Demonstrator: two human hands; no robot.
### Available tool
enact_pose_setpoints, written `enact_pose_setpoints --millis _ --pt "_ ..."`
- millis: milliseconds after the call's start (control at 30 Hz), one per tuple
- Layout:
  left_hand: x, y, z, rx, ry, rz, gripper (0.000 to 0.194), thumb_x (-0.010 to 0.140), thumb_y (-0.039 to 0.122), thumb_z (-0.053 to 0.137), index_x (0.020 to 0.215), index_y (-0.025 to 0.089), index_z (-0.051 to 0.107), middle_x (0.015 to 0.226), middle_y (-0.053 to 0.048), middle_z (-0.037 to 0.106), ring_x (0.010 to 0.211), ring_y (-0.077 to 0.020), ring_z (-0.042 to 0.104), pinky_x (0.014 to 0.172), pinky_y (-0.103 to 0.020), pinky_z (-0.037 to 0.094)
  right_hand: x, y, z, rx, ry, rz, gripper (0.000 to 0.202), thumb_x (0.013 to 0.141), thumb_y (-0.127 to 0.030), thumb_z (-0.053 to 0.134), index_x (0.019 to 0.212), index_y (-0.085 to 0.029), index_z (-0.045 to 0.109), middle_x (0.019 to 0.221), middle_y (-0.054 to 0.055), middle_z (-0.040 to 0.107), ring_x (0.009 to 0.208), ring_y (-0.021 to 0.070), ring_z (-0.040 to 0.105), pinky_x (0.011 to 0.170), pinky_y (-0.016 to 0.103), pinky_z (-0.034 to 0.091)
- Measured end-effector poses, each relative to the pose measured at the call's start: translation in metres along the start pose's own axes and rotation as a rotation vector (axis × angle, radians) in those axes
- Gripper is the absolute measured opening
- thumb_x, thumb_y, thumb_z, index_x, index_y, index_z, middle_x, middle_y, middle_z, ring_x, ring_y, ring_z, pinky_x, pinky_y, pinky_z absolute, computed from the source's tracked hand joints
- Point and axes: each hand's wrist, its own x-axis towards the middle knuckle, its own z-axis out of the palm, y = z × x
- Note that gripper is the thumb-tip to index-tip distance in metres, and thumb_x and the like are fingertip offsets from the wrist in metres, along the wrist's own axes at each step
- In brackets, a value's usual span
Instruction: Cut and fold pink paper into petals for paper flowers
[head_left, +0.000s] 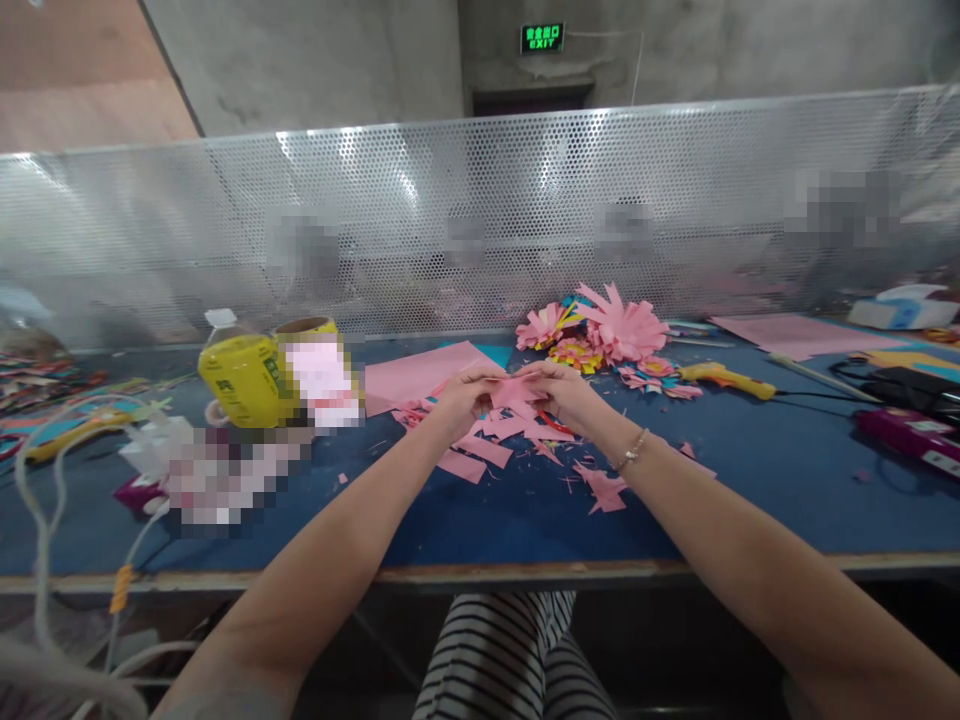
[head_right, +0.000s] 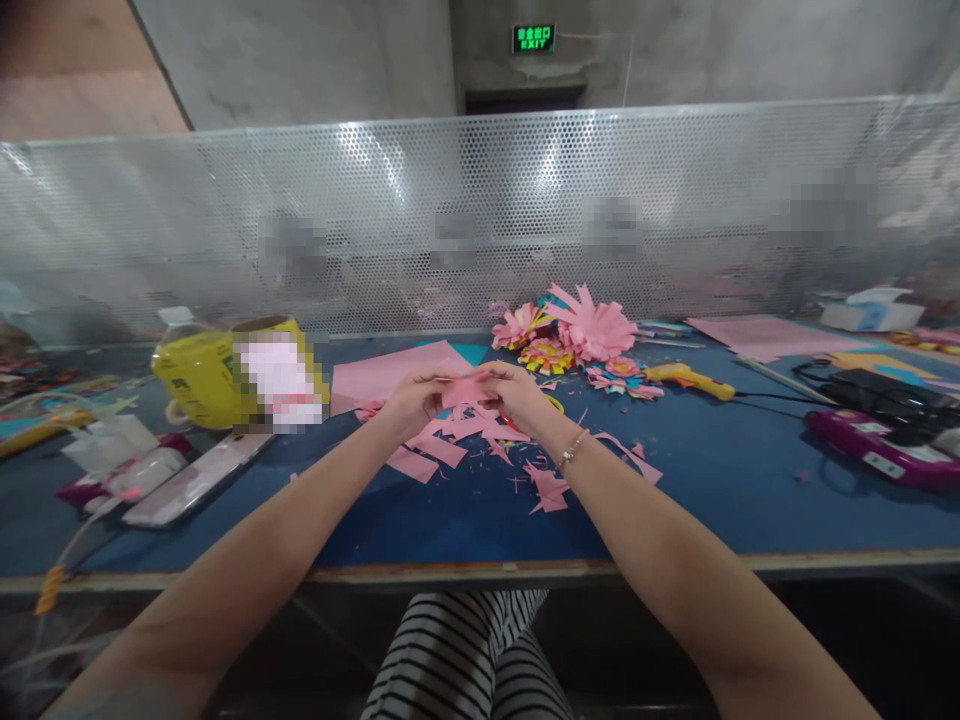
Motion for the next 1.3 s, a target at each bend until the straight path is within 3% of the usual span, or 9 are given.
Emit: enact_pose_setpoints --millis 133,233,367,467,533,733,900,1300 --pt "-0.002 0.003 0.001 0.002 -0.039 0.006 0.010 0.054 0.010 0.054 0.059 0.013 0.062 0.060 -0.002 0.058 0.058 -0.0098 0.055 0.056 -0.023 0.046 -0.001 -0.005 0.000 0.078 -0.004 0.025 0.016 0.059 -0.011 0.047 0.066 -0.016 0.060 0.056 -0.001 0.054 0.049 0.0068 0.047 0.049 0.020 0.043" --pt "-0.001 0.000 0.001 0.089 -0.039 0.086 0.014 0.057 0.009 0.049 0.059 0.014 0.062 0.062 -0.001 0.059 0.058 -0.0093 0.055 0.058 -0.025 0.046 -0.003 -0.009 0.001 0.153 -0.032 0.065 0.018 0.064 -0.013 0.041 0.068 -0.015 0.059 0.060 0.001 0.057 0.053 0.0081 0.052 0.053 0.021 0.046" --pt "0.000 -0.002 -0.001 0.475 0.037 0.301 0.028 0.057 0.005 0.041 0.065 0.017 0.065 0.066 -0.001 0.063 0.060 -0.0096 0.055 0.059 -0.023 0.045 -0.004 -0.010 0.003 0.185 -0.041 0.061 0.014 0.068 -0.020 0.044 0.073 -0.016 0.057 0.065 0.001 0.057 0.056 0.0087 0.054 0.056 0.023 0.047" --pt "0.001 -0.001 -0.002 0.662 0.078 0.405 0.033 0.057 0.003 0.038 0.067 0.017 0.066 0.073 -0.001 0.065 0.068 -0.0106 0.057 0.062 -0.021 0.044 -0.002 -0.005 0.002 0.088 -0.004 0.011 0.015 0.063 -0.019 0.058 0.077 -0.017 0.054 0.065 -0.002 0.056 0.056 0.0073 0.053 0.055 0.021 0.046" --pt "0.001 0.000 -0.002 0.621 0.081 0.386 0.031 0.059 0.004 0.039 0.070 0.016 0.065 0.074 -0.001 0.064 0.069 -0.0110 0.057 0.062 -0.021 0.045 0.000 -0.002 0.001 0.027 0.002 -0.027 0.021 0.059 -0.018 0.062 0.078 -0.017 0.053 0.065 -0.003 0.055 0.055 0.0066 0.053 0.054 0.020 0.046" --pt "0.000 0.002 0.001 0.162 -0.024 0.165 0.030 0.072 0.025 0.043 0.099 0.016 0.052 0.073 -0.003 0.061 0.060 -0.0120 0.059 0.057 -0.027 0.048 0.004 0.002 -0.002 -0.078 0.041 -0.101 0.024 0.056 -0.021 0.063 0.078 -0.017 0.053 0.065 -0.003 0.057 0.053 0.0071 0.053 0.055 0.023 0.047" --pt "0.000 0.001 0.002 0.200 -0.024 0.110 0.034 0.058 0.026 0.064 0.087 0.013 0.053 0.069 -0.003 0.060 0.054 -0.0115 0.058 0.056 -0.028 0.048 0.002 0.000 -0.002 -0.192 0.037 -0.180 0.022 0.059 -0.022 0.061 0.079 -0.018 0.054 0.066 -0.002 0.058 0.056 0.0095 0.054 0.057 0.025 0.048" --pt "0.000 -0.001 0.002 0.154 -0.034 0.146 0.028 0.055 0.024 0.067 0.077 0.011 0.056 0.065 -0.001 0.059 0.057 -0.0105 0.058 0.059 -0.026 0.049 0.002 0.001 -0.004 -0.323 0.005 -0.290 0.020 0.062 -0.021 0.057 0.082 -0.018 0.054 0.073 0.000 0.058 0.065 0.0122 0.055 0.063 0.028 0.049"
